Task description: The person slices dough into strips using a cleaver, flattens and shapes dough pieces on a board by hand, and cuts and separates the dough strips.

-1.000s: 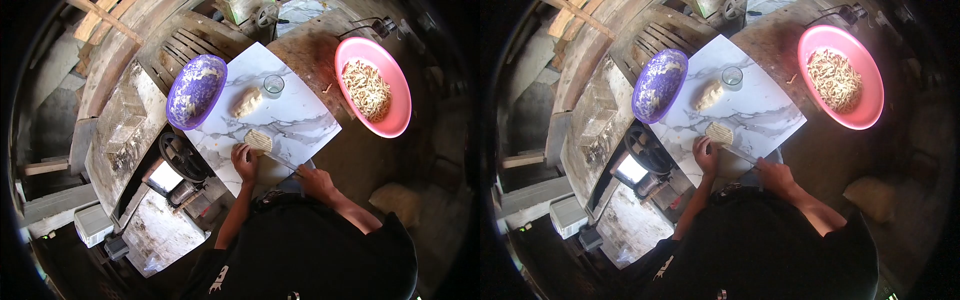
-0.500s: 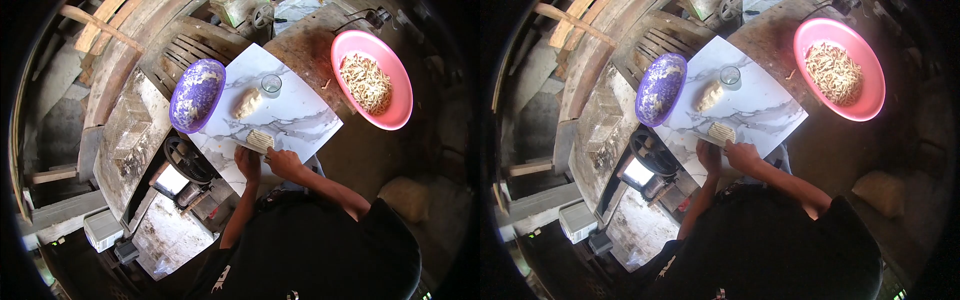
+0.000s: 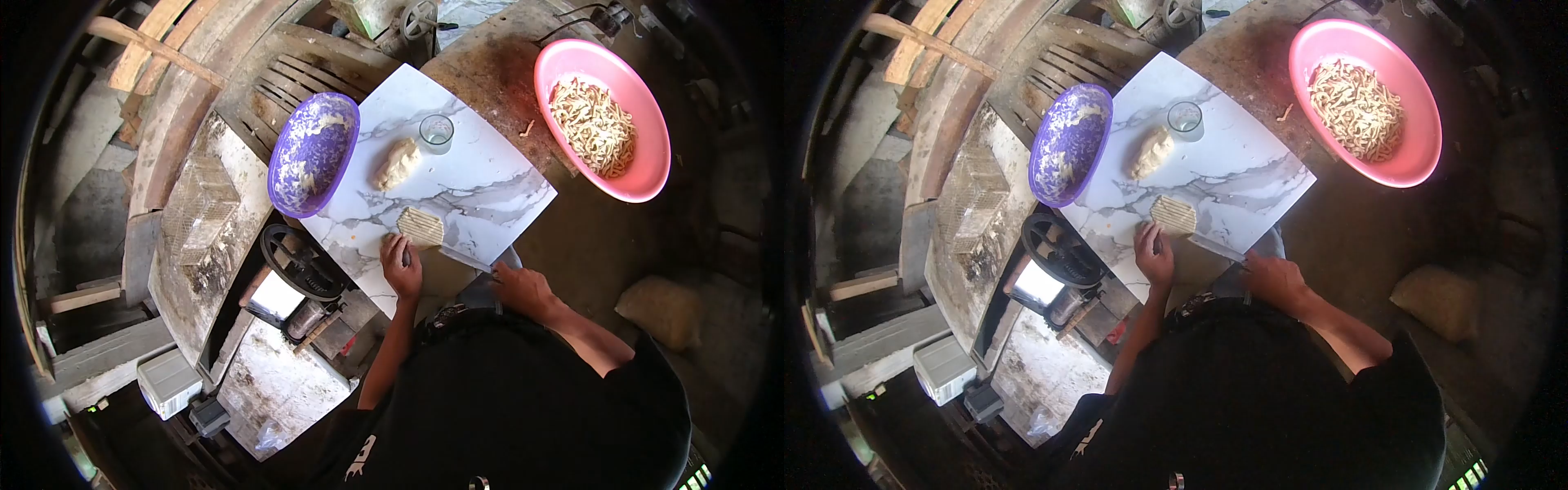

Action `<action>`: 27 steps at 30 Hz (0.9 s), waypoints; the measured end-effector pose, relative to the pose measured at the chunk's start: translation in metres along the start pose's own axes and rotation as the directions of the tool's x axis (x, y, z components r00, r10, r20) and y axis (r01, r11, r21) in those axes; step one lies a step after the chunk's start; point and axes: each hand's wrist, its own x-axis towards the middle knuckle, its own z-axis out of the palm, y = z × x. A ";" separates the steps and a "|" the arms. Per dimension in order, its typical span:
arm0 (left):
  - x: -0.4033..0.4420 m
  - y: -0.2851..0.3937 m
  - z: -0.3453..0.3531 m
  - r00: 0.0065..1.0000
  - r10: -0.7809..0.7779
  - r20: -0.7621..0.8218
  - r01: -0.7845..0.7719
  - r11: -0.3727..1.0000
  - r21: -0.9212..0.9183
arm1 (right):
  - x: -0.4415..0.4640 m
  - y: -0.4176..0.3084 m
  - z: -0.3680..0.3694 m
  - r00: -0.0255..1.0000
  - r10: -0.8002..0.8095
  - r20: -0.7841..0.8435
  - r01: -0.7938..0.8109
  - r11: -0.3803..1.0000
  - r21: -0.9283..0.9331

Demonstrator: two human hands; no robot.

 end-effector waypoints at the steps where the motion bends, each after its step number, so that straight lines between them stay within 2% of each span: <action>1: -0.002 0.000 -0.001 1.000 -0.007 -0.002 0.007 1.000 -0.008 | -0.008 0.000 -0.008 1.000 0.006 -0.004 -0.006 1.000 -0.006; 6: -0.005 -0.005 -0.001 0.999 0.034 0.000 -0.034 0.999 0.019 | -0.006 0.006 0.006 0.998 -0.054 -0.046 0.054 0.999 0.005; 9: -0.004 -0.003 -0.002 1.000 0.010 0.027 -0.011 0.999 0.035 | 0.018 -0.020 0.011 0.997 -0.083 -0.012 0.083 0.997 -0.007; 14: -0.007 -0.010 -0.002 0.999 0.031 0.044 -0.031 1.000 0.003 | 0.057 -0.049 0.024 0.979 -0.194 -0.061 0.196 0.980 0.021; 21: -0.010 -0.014 0.000 0.996 0.069 0.057 -0.071 0.997 0.041 | 0.076 -0.067 0.022 0.977 -0.203 -0.060 0.204 0.979 0.011; 24: -0.013 -0.017 0.003 0.997 0.029 0.071 -0.032 0.999 0.040 | 0.078 -0.070 0.026 0.970 -0.207 -0.129 0.220 0.970 0.099; 27: -0.010 -0.014 -0.001 0.996 0.081 0.023 -0.081 0.997 0.014 | 0.076 -0.071 0.027 0.977 -0.177 -0.120 0.188 0.978 0.086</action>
